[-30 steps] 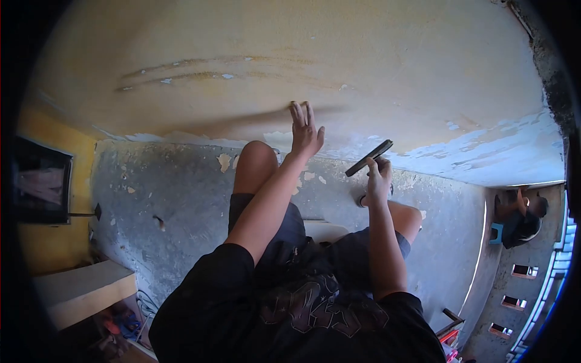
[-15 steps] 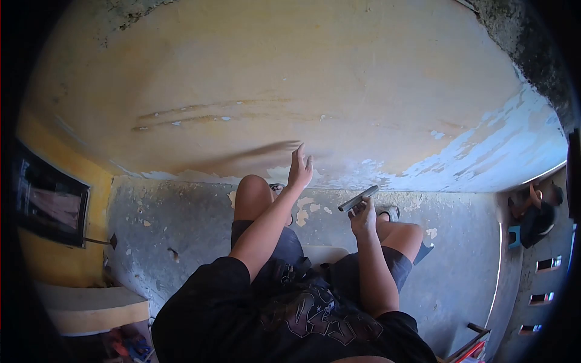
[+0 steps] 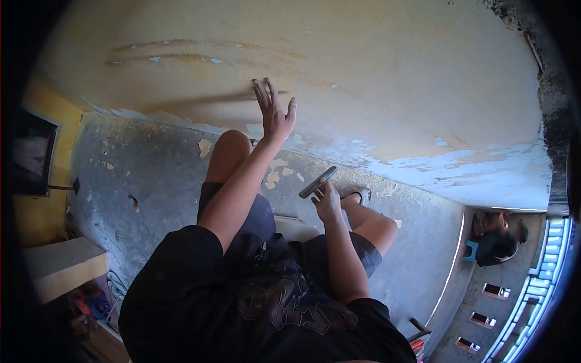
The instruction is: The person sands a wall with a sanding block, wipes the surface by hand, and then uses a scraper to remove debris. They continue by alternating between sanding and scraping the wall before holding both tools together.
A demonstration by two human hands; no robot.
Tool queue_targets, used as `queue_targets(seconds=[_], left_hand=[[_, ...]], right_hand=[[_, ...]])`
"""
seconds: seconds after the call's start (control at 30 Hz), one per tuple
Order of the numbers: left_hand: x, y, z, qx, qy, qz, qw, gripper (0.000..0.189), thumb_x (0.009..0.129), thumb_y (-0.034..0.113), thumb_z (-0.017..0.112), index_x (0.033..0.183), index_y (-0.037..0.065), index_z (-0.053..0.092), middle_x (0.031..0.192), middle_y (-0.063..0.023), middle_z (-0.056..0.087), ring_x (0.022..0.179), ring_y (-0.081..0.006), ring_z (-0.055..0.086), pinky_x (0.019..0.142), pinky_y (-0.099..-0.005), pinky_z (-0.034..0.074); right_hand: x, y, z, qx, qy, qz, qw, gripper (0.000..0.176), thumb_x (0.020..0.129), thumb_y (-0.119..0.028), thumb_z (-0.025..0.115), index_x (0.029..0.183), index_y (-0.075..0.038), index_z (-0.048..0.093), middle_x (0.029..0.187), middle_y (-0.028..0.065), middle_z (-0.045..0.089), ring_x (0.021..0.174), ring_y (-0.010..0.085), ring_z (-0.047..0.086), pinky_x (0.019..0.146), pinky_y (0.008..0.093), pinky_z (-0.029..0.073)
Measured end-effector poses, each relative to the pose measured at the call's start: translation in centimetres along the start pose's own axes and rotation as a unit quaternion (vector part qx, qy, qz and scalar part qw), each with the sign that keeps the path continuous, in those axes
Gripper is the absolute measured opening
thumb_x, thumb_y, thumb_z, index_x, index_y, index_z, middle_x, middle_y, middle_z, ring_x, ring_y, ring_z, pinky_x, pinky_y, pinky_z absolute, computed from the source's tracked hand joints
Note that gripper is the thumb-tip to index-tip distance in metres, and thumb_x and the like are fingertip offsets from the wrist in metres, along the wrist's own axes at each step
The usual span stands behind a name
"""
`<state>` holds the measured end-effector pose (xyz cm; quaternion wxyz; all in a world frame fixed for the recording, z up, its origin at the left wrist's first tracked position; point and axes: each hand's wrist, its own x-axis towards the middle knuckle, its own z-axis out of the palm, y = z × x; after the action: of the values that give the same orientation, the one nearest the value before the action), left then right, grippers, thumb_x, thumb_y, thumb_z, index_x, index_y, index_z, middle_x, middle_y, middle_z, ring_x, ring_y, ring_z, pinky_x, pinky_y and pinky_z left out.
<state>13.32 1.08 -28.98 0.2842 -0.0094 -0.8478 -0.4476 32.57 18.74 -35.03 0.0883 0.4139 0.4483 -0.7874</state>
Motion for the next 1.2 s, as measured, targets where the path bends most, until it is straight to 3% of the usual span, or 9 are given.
queue_targets(seconds=[0.2,0.4,0.53,0.7,0.83,0.87,1.0,1.03,1.2], left_hand=[[0.0,-0.2,-0.5,-0.016,-0.030,0.013,0.999,0.088,0.095,0.043,0.053,0.151,-0.002,0.003,0.152,-0.0373,-0.005,0.142,-0.0520,0.000,0.116,-0.0563,0.010],[-0.1,0.0,-1.5,-0.047,-0.069,0.000,0.997,0.088,0.096,0.045,0.053,0.153,0.004,0.000,0.154,-0.0327,-0.011,0.144,-0.0489,-0.003,0.116,-0.0536,0.010],[-0.1,-0.3,-1.3,-0.065,-0.056,0.018,0.996,0.086,0.096,0.043,0.052,0.153,0.006,-0.001,0.154,-0.0325,-0.010,0.144,-0.0484,-0.004,0.116,-0.0545,0.009],[-0.4,-0.6,-0.5,-0.058,-0.055,0.010,0.997,0.087,0.095,0.039,0.054,0.153,0.001,0.001,0.153,-0.0356,-0.007,0.143,-0.0520,-0.005,0.115,-0.0573,0.006],[-0.4,-0.6,0.6,-0.068,-0.021,0.015,0.997,0.084,0.096,0.036,0.052,0.153,0.001,0.000,0.153,-0.0353,-0.008,0.143,-0.0517,-0.007,0.115,-0.0566,0.004],[-0.2,-0.4,0.4,-0.080,-0.023,0.010,0.996,0.083,0.097,0.035,0.052,0.153,0.001,0.000,0.153,-0.0351,-0.009,0.143,-0.0512,-0.008,0.115,-0.0563,0.004],[-0.3,0.1,0.1,-0.085,-0.034,-0.007,0.996,0.081,0.098,0.032,0.051,0.153,0.002,0.000,0.153,-0.0346,-0.012,0.143,-0.0495,-0.009,0.115,-0.0555,0.003],[-0.3,0.1,0.4,-0.083,-0.024,-0.008,0.996,0.080,0.098,0.031,0.051,0.152,0.001,-0.001,0.153,-0.0342,-0.011,0.144,-0.0486,-0.009,0.116,-0.0552,0.004],[-0.1,-0.1,0.7,-0.066,0.001,0.009,0.998,0.077,0.099,0.031,0.047,0.152,-0.001,0.002,0.154,-0.0329,-0.010,0.144,-0.0472,-0.008,0.116,-0.0548,0.004]], right_hand=[[0.9,1.0,1.8,-0.027,0.035,0.010,0.999,0.025,0.086,-0.026,0.064,0.104,-0.010,0.059,0.098,0.0027,0.053,0.094,0.0184,0.051,0.077,0.0389,0.042],[1.3,-4.7,9.3,-0.105,0.127,-0.403,0.900,0.033,0.087,-0.019,0.067,0.113,-0.004,0.055,0.099,0.0035,0.055,0.089,0.0124,0.048,0.079,0.0264,0.040],[0.7,-9.4,14.8,-0.143,0.237,-0.542,0.794,0.036,0.089,-0.023,0.069,0.112,0.000,0.055,0.104,0.0105,0.056,0.092,0.0213,0.050,0.084,0.0340,0.040],[4.4,-7.5,15.2,-0.242,0.267,-0.525,0.771,0.043,0.087,-0.026,0.071,0.116,0.000,0.056,0.106,0.0122,0.059,0.094,0.0245,0.053,0.084,0.0351,0.042],[1.9,-13.5,17.1,-0.216,0.313,-0.626,0.681,0.042,0.085,-0.023,0.071,0.109,0.004,0.050,0.096,0.0141,0.055,0.085,0.0249,0.049,0.080,0.0381,0.040],[0.8,-14.8,17.6,-0.189,0.295,-0.623,0.699,0.041,0.085,-0.022,0.071,0.108,0.005,0.049,0.099,0.0155,0.053,0.087,0.0263,0.048,0.082,0.0387,0.040],[5.0,-13.0,14.6,-0.291,0.324,-0.661,0.610,0.045,0.083,-0.022,0.073,0.108,0.006,0.047,0.104,0.0187,0.047,0.096,0.0305,0.047,0.086,0.0434,0.039],[4.5,-12.5,14.2,-0.322,0.327,-0.602,0.653,0.046,0.081,-0.020,0.074,0.107,0.006,0.046,0.101,0.0180,0.048,0.097,0.0311,0.047,0.087,0.0446,0.039],[-0.1,-19.0,16.3,-0.243,0.358,-0.711,0.554,0.043,0.087,-0.024,0.070,0.110,0.006,0.050,0.097,0.0162,0.053,0.090,0.0278,0.049,0.083,0.0404,0.040]])
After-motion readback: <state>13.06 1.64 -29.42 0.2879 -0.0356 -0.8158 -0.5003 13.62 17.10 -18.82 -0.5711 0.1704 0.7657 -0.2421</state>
